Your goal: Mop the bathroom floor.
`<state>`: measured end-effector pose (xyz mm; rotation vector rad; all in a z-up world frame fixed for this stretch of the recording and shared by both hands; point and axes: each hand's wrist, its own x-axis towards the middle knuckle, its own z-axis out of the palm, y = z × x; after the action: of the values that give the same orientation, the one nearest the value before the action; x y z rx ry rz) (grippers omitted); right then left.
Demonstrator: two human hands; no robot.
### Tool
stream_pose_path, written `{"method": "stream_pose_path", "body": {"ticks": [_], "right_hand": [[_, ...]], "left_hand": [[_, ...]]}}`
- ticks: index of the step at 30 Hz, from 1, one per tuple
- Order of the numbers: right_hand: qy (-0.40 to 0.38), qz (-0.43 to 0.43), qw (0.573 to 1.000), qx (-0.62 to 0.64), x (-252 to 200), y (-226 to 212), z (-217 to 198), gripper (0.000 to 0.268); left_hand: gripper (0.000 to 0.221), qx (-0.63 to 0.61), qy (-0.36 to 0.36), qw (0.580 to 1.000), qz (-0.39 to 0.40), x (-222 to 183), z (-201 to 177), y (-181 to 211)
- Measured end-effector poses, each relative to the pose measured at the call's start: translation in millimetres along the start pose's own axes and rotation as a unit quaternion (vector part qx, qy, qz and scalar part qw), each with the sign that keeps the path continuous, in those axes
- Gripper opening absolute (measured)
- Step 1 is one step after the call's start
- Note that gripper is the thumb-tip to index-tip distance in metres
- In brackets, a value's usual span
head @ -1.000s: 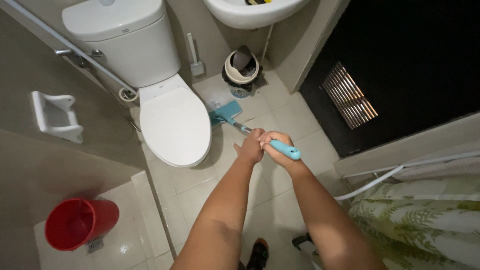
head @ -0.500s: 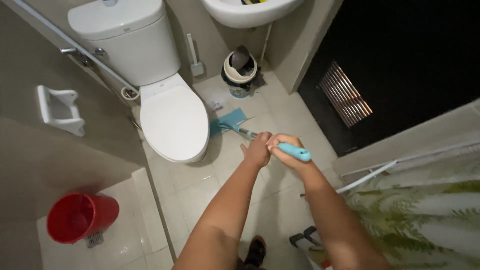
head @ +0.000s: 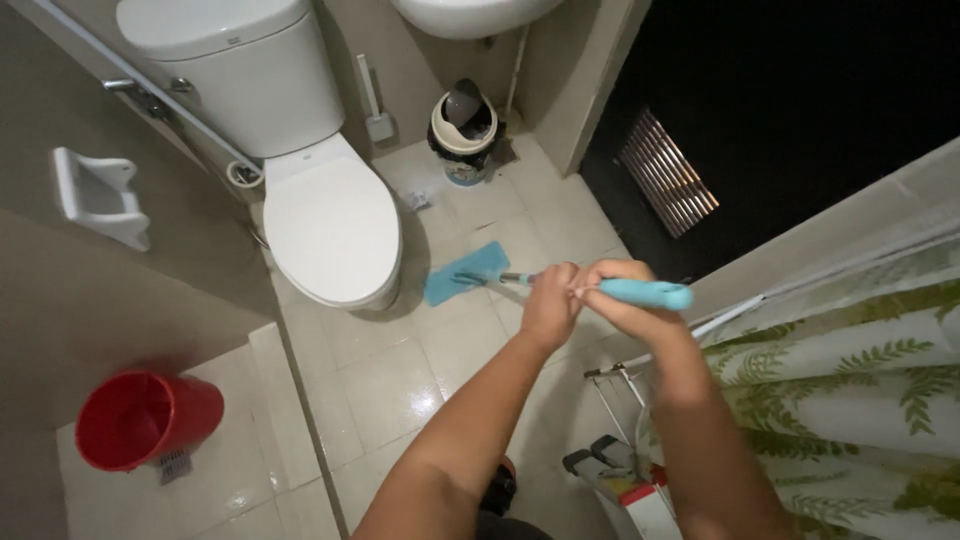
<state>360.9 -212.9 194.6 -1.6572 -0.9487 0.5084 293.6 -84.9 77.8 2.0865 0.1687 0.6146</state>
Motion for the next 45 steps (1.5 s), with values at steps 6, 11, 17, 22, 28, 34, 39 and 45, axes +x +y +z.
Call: {"method": "stream_pose_path", "body": {"ticks": [6, 11, 17, 22, 28, 34, 39, 45], "right_hand": [[0.059, 0.148, 0.983, -0.089, -19.5, -13.1, -13.2, 0.01], [0.068, 0.084, 0.991, -0.082, -7.7, 22.4, -19.3, 0.013], [0.046, 0.017, 0.999, 0.013, 17.0, 70.8, -13.9, 0.012], [0.074, -0.056, 0.996, 0.007, 28.4, 104.8, 20.6, 0.012], [0.093, -0.058, 0.994, 0.027, 59.5, 106.2, 40.7, 0.01], [0.082, -0.058, 0.994, 0.048, 92.6, 110.2, 36.2, 0.01], [0.068, -0.062, 0.996, 0.017, 115.0, 111.3, 43.7, 0.016], [0.079, -0.034, 0.996, 0.037, 135.4, 101.4, 62.5, 0.015]], "left_hand": [[0.019, -0.075, -0.037, 0.997, -0.004, 0.6, 23.4, 13.1], [0.02, -0.074, -0.058, 0.995, 0.029, 15.1, 34.0, -8.0], [0.027, -0.028, -0.108, 0.992, -0.067, 41.6, 22.2, -22.2], [0.029, 0.019, -0.165, 0.964, -0.21, 50.3, 11.3, -51.1], [0.027, 0.036, -0.198, 0.951, -0.234, 65.4, 3.9, -92.9], [0.03, 0.038, -0.179, 0.957, -0.226, 87.8, 7.0, -122.8], [0.031, 0.029, -0.155, 0.97, -0.183, 97.3, -0.4, -147.4], [0.031, 0.033, -0.165, 0.957, -0.236, 113.6, -33.1, -142.8]]}}
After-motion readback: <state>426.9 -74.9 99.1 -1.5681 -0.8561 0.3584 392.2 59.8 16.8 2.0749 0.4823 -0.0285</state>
